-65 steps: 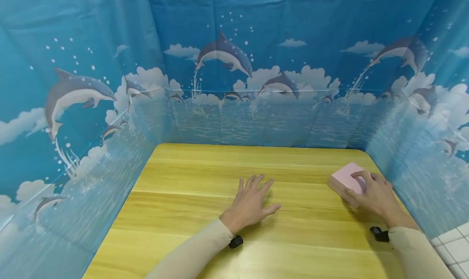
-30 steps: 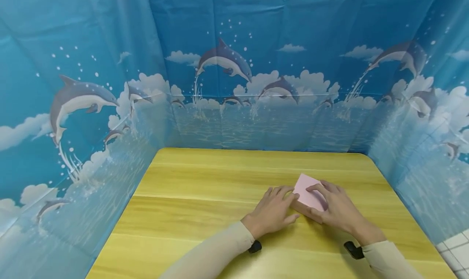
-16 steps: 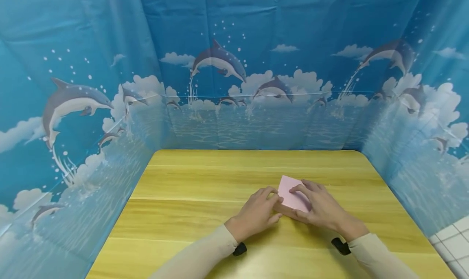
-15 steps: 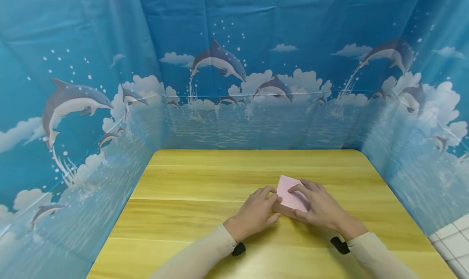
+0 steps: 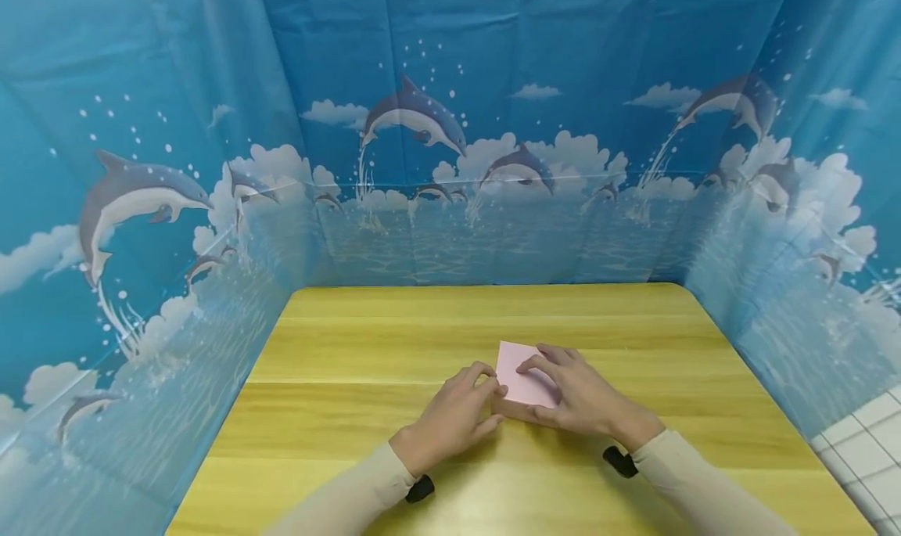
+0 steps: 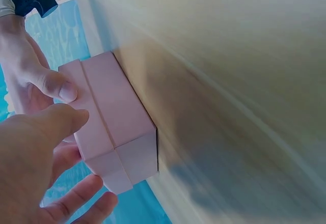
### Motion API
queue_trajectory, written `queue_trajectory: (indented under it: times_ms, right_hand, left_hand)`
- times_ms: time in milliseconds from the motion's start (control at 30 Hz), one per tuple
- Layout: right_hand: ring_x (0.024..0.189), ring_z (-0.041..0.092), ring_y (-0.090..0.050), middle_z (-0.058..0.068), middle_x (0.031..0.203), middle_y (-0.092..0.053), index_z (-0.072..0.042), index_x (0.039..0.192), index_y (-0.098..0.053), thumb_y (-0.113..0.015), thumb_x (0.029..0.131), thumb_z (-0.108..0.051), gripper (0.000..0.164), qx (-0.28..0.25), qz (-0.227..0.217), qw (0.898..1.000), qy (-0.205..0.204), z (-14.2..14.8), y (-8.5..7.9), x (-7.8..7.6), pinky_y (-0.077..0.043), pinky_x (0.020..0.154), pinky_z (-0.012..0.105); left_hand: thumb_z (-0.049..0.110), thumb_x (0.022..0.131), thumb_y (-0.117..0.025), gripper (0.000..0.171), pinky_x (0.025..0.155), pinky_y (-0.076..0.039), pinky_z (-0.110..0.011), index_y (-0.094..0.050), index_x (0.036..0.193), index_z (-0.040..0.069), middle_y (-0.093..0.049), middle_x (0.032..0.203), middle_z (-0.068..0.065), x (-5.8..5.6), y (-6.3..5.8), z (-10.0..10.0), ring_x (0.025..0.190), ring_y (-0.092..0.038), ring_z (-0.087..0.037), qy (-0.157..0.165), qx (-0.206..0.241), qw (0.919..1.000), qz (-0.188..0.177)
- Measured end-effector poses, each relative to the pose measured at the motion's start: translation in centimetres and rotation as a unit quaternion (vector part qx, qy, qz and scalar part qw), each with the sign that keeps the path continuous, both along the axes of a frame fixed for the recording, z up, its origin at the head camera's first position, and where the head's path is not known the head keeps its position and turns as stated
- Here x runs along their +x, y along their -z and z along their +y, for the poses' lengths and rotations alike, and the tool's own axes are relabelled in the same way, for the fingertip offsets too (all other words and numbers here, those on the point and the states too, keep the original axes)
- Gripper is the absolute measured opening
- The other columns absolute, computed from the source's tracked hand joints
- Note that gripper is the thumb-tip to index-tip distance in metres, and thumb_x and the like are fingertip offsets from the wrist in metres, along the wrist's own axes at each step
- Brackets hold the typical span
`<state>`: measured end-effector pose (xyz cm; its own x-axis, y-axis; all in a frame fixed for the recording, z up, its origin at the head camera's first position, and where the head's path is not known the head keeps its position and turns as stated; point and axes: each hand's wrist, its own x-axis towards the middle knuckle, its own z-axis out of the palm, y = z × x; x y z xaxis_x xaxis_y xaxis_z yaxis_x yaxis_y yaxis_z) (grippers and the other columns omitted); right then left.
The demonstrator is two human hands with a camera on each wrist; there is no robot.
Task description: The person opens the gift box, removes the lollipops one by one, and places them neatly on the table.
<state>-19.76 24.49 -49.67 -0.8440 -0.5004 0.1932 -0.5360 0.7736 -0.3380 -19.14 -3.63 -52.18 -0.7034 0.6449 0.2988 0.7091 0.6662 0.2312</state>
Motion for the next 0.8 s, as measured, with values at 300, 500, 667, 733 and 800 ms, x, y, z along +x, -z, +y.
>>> queue_trajectory:
  times_ms: [300,500,667,733,800]
  right_hand:
    - [0.154,0.063,-0.055,0.033,0.171,-0.057,-0.03,0.145,-0.073,-0.093,0.097,-0.034,0.053,0.003,-0.006,1.0,-0.024,-2.5,0.4,-0.3,-0.053,0.114,0.085]
    - [0.157,0.062,-0.053,0.031,0.175,-0.053,-0.031,0.146,-0.072,-0.092,0.097,-0.035,0.053,-0.002,-0.018,0.999,-0.034,-3.6,0.6,-0.4,-0.052,0.116,0.084]
    - [0.16,0.061,-0.05,0.028,0.18,-0.049,-0.035,0.15,-0.07,-0.092,0.099,-0.039,0.056,-0.002,-0.03,0.999,-0.044,-4.3,0.8,-0.2,-0.052,0.118,0.083]
    - [0.162,0.059,-0.049,0.027,0.181,-0.048,-0.036,0.151,-0.07,-0.092,0.1,-0.04,0.056,-0.004,-0.033,0.998,-0.051,-4.4,1.0,-0.1,-0.051,0.12,0.082]
    - [0.162,0.057,-0.05,0.026,0.181,-0.048,-0.036,0.151,-0.07,-0.092,0.1,-0.039,0.055,-0.009,-0.03,0.998,-0.059,-4.5,1.2,-0.1,-0.051,0.12,0.081]
  left_hand:
    - [0.031,0.108,-0.087,0.028,0.109,-0.066,-0.048,-0.076,0.13,0.018,-0.067,0.146,-0.005,0.8,0.0,-2.8,0.133,-0.071,-0.025,-0.013,0.011,0.9998,-0.008]
    - [0.03,0.108,-0.087,0.025,0.106,-0.066,-0.046,-0.077,0.127,0.018,-0.067,0.143,-0.006,1.1,0.0,-4.0,0.123,-0.073,-0.022,-0.018,0.012,0.9998,-0.003]
    - [0.028,0.107,-0.088,0.022,0.095,-0.065,-0.037,-0.078,0.123,0.016,-0.067,0.137,-0.006,1.8,0.3,-5.0,0.104,-0.071,-0.016,-0.014,0.024,0.9995,0.013]
    - [0.029,0.108,-0.087,0.022,0.092,-0.064,-0.034,-0.078,0.123,0.016,-0.067,0.136,-0.006,2.1,0.3,-5.3,0.101,-0.069,-0.015,-0.01,0.025,0.9995,0.018]
    - [0.03,0.108,-0.087,0.022,0.091,-0.064,-0.033,-0.078,0.123,0.016,-0.067,0.135,-0.006,2.4,0.3,-5.6,0.099,-0.069,-0.014,-0.009,0.022,0.9994,0.025]
